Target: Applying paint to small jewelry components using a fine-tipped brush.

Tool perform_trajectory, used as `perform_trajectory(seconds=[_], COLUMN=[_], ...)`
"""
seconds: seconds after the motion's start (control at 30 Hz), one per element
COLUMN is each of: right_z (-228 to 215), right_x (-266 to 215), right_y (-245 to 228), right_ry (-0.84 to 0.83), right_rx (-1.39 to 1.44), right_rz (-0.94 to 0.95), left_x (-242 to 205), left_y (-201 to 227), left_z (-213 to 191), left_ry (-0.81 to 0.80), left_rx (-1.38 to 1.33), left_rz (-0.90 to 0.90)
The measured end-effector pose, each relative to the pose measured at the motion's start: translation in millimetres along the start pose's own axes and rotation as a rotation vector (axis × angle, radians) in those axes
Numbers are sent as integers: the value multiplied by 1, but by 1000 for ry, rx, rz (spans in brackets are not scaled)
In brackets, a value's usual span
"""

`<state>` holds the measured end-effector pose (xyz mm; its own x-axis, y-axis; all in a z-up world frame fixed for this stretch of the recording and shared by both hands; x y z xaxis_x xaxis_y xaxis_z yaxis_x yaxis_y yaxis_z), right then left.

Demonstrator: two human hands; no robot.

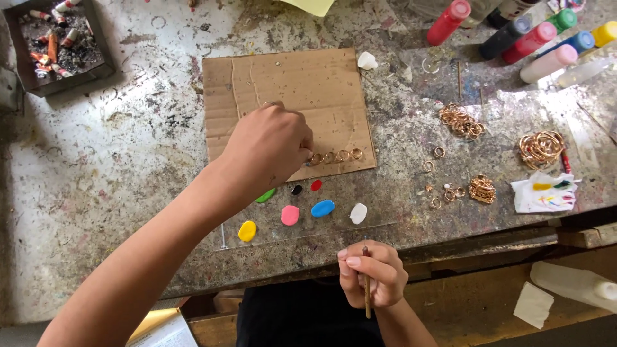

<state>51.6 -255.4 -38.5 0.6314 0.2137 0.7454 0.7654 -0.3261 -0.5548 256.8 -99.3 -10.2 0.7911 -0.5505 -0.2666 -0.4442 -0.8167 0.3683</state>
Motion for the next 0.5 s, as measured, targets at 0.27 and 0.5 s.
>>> perform_trajectory(seconds=[0.27, 0.5], right_z=[0, -24], right_x=[2, 13], right_y=[-2, -3], right_ry=[24, -29], right_rx=[-2, 515], right_rz=[9, 102], left_x=[-7, -63], left_y=[3, 4], left_z=[-9, -16], left_ry=[-75, 48], left_rx=[-65, -51], left_rz=[-69, -92])
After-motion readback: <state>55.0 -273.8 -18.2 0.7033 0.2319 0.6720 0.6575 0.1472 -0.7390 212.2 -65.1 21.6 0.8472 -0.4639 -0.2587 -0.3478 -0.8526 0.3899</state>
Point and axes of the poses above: each hand's wrist, its own x-axis towards the middle knuckle, its own z-axis out of the palm, y = z × x, the point moved 8 cm from there along x, towards the middle knuckle, and after that the axes turned 13 degrees about -y, right-handed, at the moved point
